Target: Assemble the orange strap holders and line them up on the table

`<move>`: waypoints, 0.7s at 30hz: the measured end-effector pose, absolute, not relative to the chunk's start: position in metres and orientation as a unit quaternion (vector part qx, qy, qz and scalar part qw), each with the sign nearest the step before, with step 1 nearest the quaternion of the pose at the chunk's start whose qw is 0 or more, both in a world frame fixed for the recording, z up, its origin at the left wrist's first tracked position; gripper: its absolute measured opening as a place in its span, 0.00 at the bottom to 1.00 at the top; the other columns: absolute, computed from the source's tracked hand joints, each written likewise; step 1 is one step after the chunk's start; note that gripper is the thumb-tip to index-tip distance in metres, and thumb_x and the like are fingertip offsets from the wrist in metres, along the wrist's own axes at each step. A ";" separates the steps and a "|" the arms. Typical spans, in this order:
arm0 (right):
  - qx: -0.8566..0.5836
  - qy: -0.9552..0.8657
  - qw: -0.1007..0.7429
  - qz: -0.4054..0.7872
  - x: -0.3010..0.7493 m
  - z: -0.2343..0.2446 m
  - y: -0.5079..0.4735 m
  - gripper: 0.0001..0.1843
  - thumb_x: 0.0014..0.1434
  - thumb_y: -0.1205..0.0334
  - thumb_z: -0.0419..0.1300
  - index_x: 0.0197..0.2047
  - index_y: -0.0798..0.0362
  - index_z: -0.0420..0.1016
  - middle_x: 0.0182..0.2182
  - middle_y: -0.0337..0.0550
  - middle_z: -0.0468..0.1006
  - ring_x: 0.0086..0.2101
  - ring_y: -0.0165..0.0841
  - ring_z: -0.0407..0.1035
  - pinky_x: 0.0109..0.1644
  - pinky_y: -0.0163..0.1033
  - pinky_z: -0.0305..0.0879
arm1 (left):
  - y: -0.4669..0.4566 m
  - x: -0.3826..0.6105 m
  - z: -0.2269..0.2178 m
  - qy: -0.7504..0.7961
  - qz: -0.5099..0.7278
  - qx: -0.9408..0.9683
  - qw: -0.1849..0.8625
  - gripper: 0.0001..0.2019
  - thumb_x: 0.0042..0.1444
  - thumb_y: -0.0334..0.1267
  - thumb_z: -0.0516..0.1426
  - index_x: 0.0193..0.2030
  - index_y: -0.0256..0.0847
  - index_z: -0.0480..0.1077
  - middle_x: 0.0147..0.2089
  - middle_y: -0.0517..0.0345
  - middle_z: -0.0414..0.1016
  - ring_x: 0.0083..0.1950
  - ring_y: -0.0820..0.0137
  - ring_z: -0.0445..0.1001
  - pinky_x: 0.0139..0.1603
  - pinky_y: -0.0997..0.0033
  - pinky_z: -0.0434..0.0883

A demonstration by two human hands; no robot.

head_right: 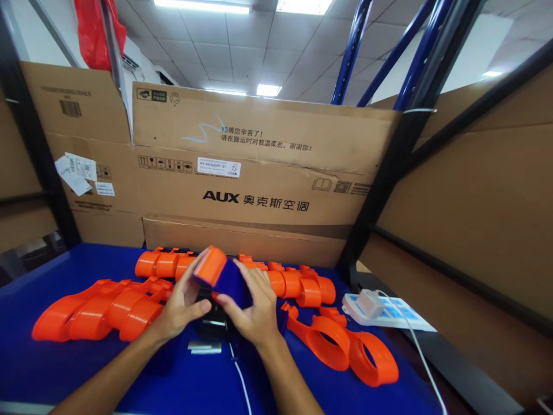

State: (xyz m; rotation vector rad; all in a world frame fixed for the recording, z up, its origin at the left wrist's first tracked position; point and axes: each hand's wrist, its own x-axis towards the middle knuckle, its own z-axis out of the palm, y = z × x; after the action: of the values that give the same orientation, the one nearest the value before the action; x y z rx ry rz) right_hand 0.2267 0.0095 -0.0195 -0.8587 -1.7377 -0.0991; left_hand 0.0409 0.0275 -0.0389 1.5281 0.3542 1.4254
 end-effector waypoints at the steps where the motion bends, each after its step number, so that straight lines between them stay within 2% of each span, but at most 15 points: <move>1: -0.376 -0.707 0.599 0.005 0.225 -0.022 0.010 0.30 0.64 0.44 0.58 0.63 0.50 0.68 0.52 0.53 0.78 0.50 0.48 0.74 0.54 0.54 0.71 | 0.026 0.042 -0.039 0.155 0.568 0.648 0.482 0.45 0.48 0.38 0.69 0.71 0.49 0.54 0.73 0.46 0.57 0.72 0.49 0.56 0.71 0.48 0.57; 4: -0.402 -0.620 0.659 0.144 0.218 -0.028 0.015 0.27 0.70 0.44 0.44 0.61 0.50 0.70 0.52 0.51 0.79 0.52 0.45 0.73 0.56 0.52 0.71 | 0.024 0.046 -0.040 0.195 0.523 0.693 0.455 0.46 0.48 0.37 0.69 0.72 0.50 0.54 0.72 0.48 0.59 0.72 0.49 0.57 0.71 0.45 0.55; 9: -0.390 -0.621 0.621 0.277 0.211 -0.035 0.022 0.35 0.71 0.42 0.33 0.64 0.49 0.69 0.51 0.48 0.80 0.59 0.42 0.68 0.59 0.52 0.69 | 0.022 0.049 -0.035 0.238 0.537 0.690 0.422 0.42 0.50 0.38 0.68 0.71 0.49 0.56 0.66 0.47 0.68 0.66 0.49 0.66 0.68 0.43 0.61; 12: -0.379 -0.625 0.601 0.324 0.212 -0.035 0.026 0.37 0.71 0.42 0.29 0.63 0.48 0.69 0.48 0.47 0.81 0.55 0.41 0.71 0.55 0.49 0.71 | 0.023 0.047 -0.030 0.247 0.548 0.668 0.438 0.38 0.52 0.39 0.67 0.69 0.48 0.58 0.62 0.47 0.72 0.61 0.50 0.72 0.63 0.47 0.67; 15: -0.382 -0.612 0.614 0.320 0.216 -0.032 0.030 0.36 0.71 0.42 0.30 0.61 0.48 0.70 0.50 0.48 0.80 0.53 0.41 0.72 0.52 0.48 0.72 | 0.028 0.028 -0.018 0.272 0.574 0.643 0.429 0.34 0.56 0.43 0.64 0.68 0.46 0.60 0.61 0.47 0.73 0.59 0.53 0.73 0.60 0.53 0.70; 18: -0.398 -0.604 0.629 0.284 0.220 -0.027 0.032 0.37 0.71 0.41 0.30 0.56 0.51 0.73 0.50 0.50 0.79 0.52 0.42 0.72 0.49 0.47 0.70 | 0.043 -0.021 0.001 0.359 0.605 0.633 0.323 0.31 0.58 0.49 0.61 0.66 0.44 0.63 0.61 0.48 0.73 0.59 0.54 0.73 0.60 0.55 0.69; 21: -0.403 -0.597 0.640 0.267 0.223 -0.020 0.029 0.35 0.71 0.41 0.33 0.51 0.52 0.75 0.48 0.50 0.79 0.50 0.42 0.72 0.48 0.45 0.69 | 0.066 -0.091 0.022 0.507 0.557 0.638 0.161 0.30 0.57 0.56 0.58 0.61 0.42 0.68 0.54 0.49 0.78 0.52 0.53 0.77 0.55 0.54 0.70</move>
State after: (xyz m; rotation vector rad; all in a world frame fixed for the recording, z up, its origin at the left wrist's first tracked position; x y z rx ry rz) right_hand 0.2227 0.0293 -0.0203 -0.9188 -1.3625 0.6100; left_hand -0.0913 0.0658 0.0217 1.8220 1.4464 1.5903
